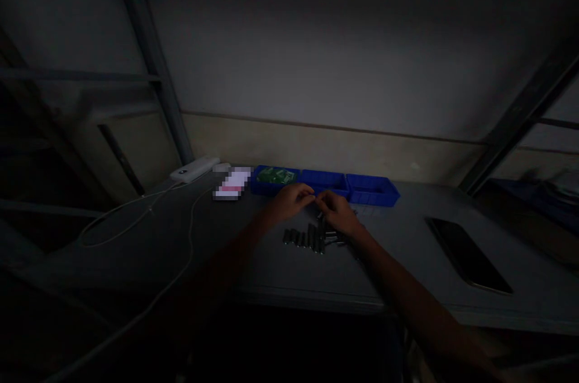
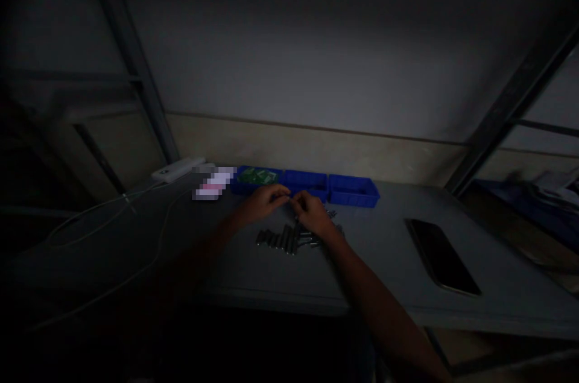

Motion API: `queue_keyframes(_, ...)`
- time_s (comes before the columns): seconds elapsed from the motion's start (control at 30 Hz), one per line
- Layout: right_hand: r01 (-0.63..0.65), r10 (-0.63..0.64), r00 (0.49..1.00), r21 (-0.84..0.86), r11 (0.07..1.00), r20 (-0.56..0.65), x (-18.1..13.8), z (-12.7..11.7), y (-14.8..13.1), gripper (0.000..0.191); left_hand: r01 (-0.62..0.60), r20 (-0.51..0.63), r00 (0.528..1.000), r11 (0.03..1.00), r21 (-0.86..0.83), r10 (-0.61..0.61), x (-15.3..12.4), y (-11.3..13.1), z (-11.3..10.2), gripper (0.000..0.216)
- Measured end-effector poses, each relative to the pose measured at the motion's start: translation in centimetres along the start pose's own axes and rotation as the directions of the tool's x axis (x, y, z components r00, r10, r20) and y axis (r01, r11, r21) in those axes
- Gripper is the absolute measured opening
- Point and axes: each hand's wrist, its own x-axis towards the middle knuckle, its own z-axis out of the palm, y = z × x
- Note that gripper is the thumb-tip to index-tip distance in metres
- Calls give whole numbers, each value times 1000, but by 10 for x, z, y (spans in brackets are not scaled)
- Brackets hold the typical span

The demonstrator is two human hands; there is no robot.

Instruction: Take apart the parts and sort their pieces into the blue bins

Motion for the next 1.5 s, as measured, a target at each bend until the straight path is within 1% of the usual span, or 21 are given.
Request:
queue_keyframes(0.1, 21, -22, 1000, -38, 999, -2, -1, 0, -1, 21, 104, 76, 992, 994, 12, -105, -1, -2, -2, 31)
queue_keyframes(0.17, 34, -34, 999, -69, 997, 2, -2, 0, -2, 20, 123, 122, 984, 991, 58, -129, -2, -3, -4, 33)
queue_keyframes(0.27, 36, -36, 999, -63, 997, 12, -3, 0, -3, 21, 78, 142, 986, 993, 84, -90, -2, -3, -5, 24)
queue_keyframes(0.43, 2, -1, 1000, 12, 1000, -5, -3, -2, -6, 29, 10, 83, 997, 1000, 25, -12, -3, 3, -9, 15)
queue_keyframes(0.57, -12, 13, 999, -21, 1000, 53, -3, -2, -7, 35, 14, 84, 996, 1000, -25, -11, -3, 5, -7, 16)
queue_keyframes(0.7, -9, 12, 997, -37, 999, 76, -2, 1, -3, 27, 39, 139, 989, 999, 22, -42, -4, 1, -10, 18)
queue_keyframes(0.77, 3, 1, 998, -63, 998, 57, -1, 1, 0, 22, 86, 244, 965, 995, 51, -96, -7, -3, -16, 20)
queue_keyframes(0.8, 6, -3, 999, -89, 996, 37, -1, 1, 2, 20, 120, 328, 935, 991, 65, -135, -8, -5, -21, 22)
queue_keyframes(0.83, 4, -3, 1000, -120, 993, 7, 0, -1, 4, 20, 170, 451, 873, 982, 79, -188, -10, -8, -26, 25)
queue_keyframes(0.9, -17, 4, 997, -176, 984, -74, 2, -5, 8, 21, 206, 557, 802, 975, 85, -218, -14, -12, -33, 34)
queue_keyframes(0.93, -38, 14, 992, -195, 980, -122, 3, -7, 11, 22, 212, 593, 775, 974, 83, -219, -16, -14, -35, 38)
queue_keyframes(1.0, -89, 39, 974, -222, 971, -222, 4, -13, 15, 24, 223, 628, 745, 971, 85, -226, -18, -16, -36, 43)
queue_keyframes(1.07, -140, 60, 949, -244, 960, -309, 6, -18, 20, 25, 246, 635, 731, 964, 98, -251, -19, -18, -33, 44)
queue_keyframes(1.17, -215, 97, 917, -275, 937, -387, 7, -22, 28, 25, 277, 639, 712, 953, 122, -289, -19, -17, -26, 39)
queue_keyframes(1.23, -261, 126, 903, -292, 920, -411, 7, -23, 32, 26, 259, 632, 724, 958, 123, -277, -18, -16, -23, 32)
queue_keyframes(1.3, -299, 153, 892, -302, 905, -425, 7, -23, 36, 26, 204, 590, 774, 973, 111, -230, -18, -14, -21, 26)
queue_keyframes(1.37, -323, 171, 887, -313, 893, -429, 7, -24, 38, 26, 142, 529, 830, 984, 107, -177, -17, -12, -19, 27)
queue_keyframes(1.43, -329, 177, 890, -324, 887, -420, 8, -24, 40, 27, 106, 485, 861, 986, 128, -155, -17, -12, -17, 29)
queue_keyframes(1.5, -319, 173, 899, -331, 888, -402, 8, -24, 40, 29, 93, 443, 881, 980, 175, -163, -16, -12, -15, 27)
